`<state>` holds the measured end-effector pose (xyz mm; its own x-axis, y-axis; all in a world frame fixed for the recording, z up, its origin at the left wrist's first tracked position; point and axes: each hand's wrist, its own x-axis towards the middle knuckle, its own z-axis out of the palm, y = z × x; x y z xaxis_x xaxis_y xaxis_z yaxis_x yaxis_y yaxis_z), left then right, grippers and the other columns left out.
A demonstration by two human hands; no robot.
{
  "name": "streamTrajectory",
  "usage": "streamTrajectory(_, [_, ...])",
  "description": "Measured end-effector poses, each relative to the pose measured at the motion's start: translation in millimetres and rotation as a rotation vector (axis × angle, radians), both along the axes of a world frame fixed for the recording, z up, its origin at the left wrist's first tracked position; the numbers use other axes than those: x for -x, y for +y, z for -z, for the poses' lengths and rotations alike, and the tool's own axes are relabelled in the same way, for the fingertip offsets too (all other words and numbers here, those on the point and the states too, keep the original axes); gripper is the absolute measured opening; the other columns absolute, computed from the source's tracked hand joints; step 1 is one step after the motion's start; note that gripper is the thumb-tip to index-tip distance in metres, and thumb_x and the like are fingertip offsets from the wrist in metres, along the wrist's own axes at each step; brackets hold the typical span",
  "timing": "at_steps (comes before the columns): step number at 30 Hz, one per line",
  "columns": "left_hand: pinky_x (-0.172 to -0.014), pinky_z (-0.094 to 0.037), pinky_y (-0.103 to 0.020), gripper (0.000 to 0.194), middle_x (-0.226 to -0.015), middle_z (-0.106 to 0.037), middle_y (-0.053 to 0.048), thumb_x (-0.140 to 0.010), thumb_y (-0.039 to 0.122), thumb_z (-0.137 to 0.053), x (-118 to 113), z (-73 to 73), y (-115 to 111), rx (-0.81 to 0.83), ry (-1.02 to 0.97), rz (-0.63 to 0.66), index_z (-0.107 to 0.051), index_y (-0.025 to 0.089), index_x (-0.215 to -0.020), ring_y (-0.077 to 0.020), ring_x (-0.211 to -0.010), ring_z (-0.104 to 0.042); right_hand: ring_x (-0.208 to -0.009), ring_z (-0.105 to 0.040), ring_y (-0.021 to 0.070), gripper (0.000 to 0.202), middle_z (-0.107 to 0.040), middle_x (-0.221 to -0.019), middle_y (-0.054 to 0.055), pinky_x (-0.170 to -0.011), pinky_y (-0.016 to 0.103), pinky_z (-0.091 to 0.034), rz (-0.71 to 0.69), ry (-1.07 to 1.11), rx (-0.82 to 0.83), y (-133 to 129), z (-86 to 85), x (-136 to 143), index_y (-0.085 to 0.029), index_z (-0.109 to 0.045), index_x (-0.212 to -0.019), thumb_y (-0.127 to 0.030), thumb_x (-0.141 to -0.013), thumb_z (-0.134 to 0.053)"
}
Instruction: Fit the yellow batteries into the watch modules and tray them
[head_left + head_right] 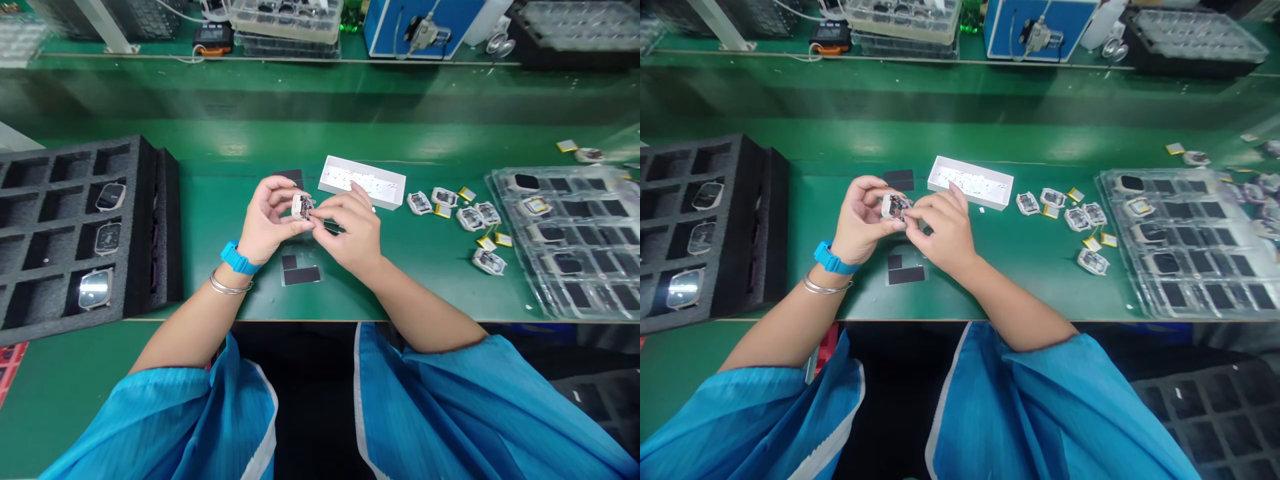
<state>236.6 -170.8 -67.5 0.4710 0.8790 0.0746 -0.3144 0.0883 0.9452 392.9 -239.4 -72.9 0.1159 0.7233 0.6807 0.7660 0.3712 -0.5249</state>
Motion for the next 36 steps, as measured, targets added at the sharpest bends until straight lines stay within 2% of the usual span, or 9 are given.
streamTrajectory(6, [-0.098, -0.052, -0.03, 0.073, -0.106, -0.067, -0.002, -0.046, 0.019, -0.099, -1, 1.1, -1, -0.019, 0.019, -0.02, -0.056, 0.025, -0.104, -0.0234, -0.119, -0.063, -0.088, -0.066, 0.0207, 0.01, -0.071, -0.085, -0.001, -0.121, 0.056, -0.034, -0.01, -0.017, 0.056, 2, 3.5, 1, -0.028, -0.067, -0.077, -0.024, -0.085, -0.062])
streamTrajectory(10, [-0.101, -0.051, -0.031, 0.073, -0.106, -0.067, -0.002, -0.046, 0.021, -0.099, -2, 0.7, 0, 0.019, 0.012, -0.02, -0.055, 0.026, -0.104, -0.0247, -0.124, -0.061, -0.09, -0.066, 0.0213, 0.011, -0.071, -0.088, 0.0, -0.117, 0.055, -0.039, -0.001, 0.016, 0.069, 6, -0.9, -6, -0.026, -0.066, -0.08, -0.022, -0.087, -0.059])
streamTrajectory(17, [-0.093, -0.058, -0.035, 0.06, -0.101, -0.07, 0.0, -0.057, 0.028, -0.094, 0, -0.6, 4, 0.194, -0.069, 0.124, -0.057, 0.026, -0.104, -0.024, -0.108, -0.069, -0.103, -0.064, 0.0301, 0.005, -0.071, -0.094, 0.006, -0.114, 0.061, -0.039, 0.281, -0.006, 0.151, 21, -5.9, -86, -0.026, -0.071, -0.088, -0.026, -0.088, -0.066])
streamTrajectory(19, [-0.088, -0.059, -0.033, 0.057, -0.1, -0.071, 0.0, -0.058, 0.029, -0.094, 1, -1.0, 4, 0.214, -0.079, 0.159, -0.059, 0.026, -0.103, -0.0221, -0.102, -0.071, -0.102, -0.065, 0.0313, 0.007, -0.072, -0.095, 0.007, -0.11, 0.061, -0.043, 0.306, 0.015, 0.182, 23, -4.7, -94, -0.024, -0.072, -0.091, -0.027, -0.085, -0.07])
streamTrajectory(21, [-0.084, -0.059, -0.031, 0.054, -0.1, -0.072, 0.0, -0.058, 0.029, -0.094, 1, -1.8, 3, 0.218, -0.08, 0.175, -0.061, 0.025, -0.101, -0.0206, -0.099, -0.071, -0.098, -0.067, 0.0286, 0.011, -0.074, -0.097, 0.006, -0.103, 0.055, -0.049, 0.221, 0.082, 0.196, 21, -5.7, -83, -0.023, -0.073, -0.093, -0.03, -0.085, -0.071])
streamTrajectory(26, [-0.083, -0.058, -0.03, 0.056, -0.098, -0.071, 0.0, -0.054, 0.03, -0.096, 1, -2.5, 1, 0.194, -0.052, 0.169, -0.063, 0.024, -0.099, -0.0185, -0.092, -0.069, -0.084, -0.069, 0.0192, 0.009, -0.076, -0.088, 0.0, -0.086, 0.038, -0.057, -0.074, 0.259, 0.228, 6, -14.6, -23, -0.023, -0.073, -0.086, -0.029, -0.087, -0.067])
streamTrajectory(29, [-0.08, -0.057, -0.029, 0.056, -0.095, -0.071, 0.0, -0.054, 0.031, -0.097, 0, -1.9, 1, 0.175, -0.05, 0.17, -0.064, 0.023, -0.098, -0.0174, -0.087, -0.068, -0.081, -0.07, 0.0182, 0.008, -0.076, -0.085, 0.0, -0.082, 0.034, -0.056, -0.08, 0.26, 0.226, -1, -16.8, -7, -0.022, -0.074, -0.082, -0.024, -0.085, -0.067])
streamTrajectory(33, [-0.078, -0.058, -0.027, 0.055, -0.096, -0.072, -0.001, -0.055, 0.028, -0.097, 0, 1.0, 3, 0.154, -0.074, 0.188, -0.064, 0.022, -0.098, -0.0161, -0.087, -0.069, -0.078, -0.07, 0.0178, 0.008, -0.077, -0.084, 0.001, -0.077, 0.032, -0.056, -0.065, 0.262, 0.242, -1, -15.5, -10, -0.021, -0.075, -0.081, -0.023, -0.084, -0.067])
streamTrajectory(36, [-0.076, -0.059, -0.025, 0.057, -0.096, -0.072, 0.0, -0.053, 0.027, -0.098, -1, 6.3, 6, 0.125, -0.066, 0.194, -0.064, 0.021, -0.099, -0.0147, -0.085, -0.07, -0.077, -0.069, 0.017, 0.01, -0.076, -0.082, 0.0, -0.084, 0.035, -0.056, -0.043, 0.205, 0.242, 0, -12.3, -12, -0.021, -0.073, -0.08, -0.022, -0.085, -0.065])
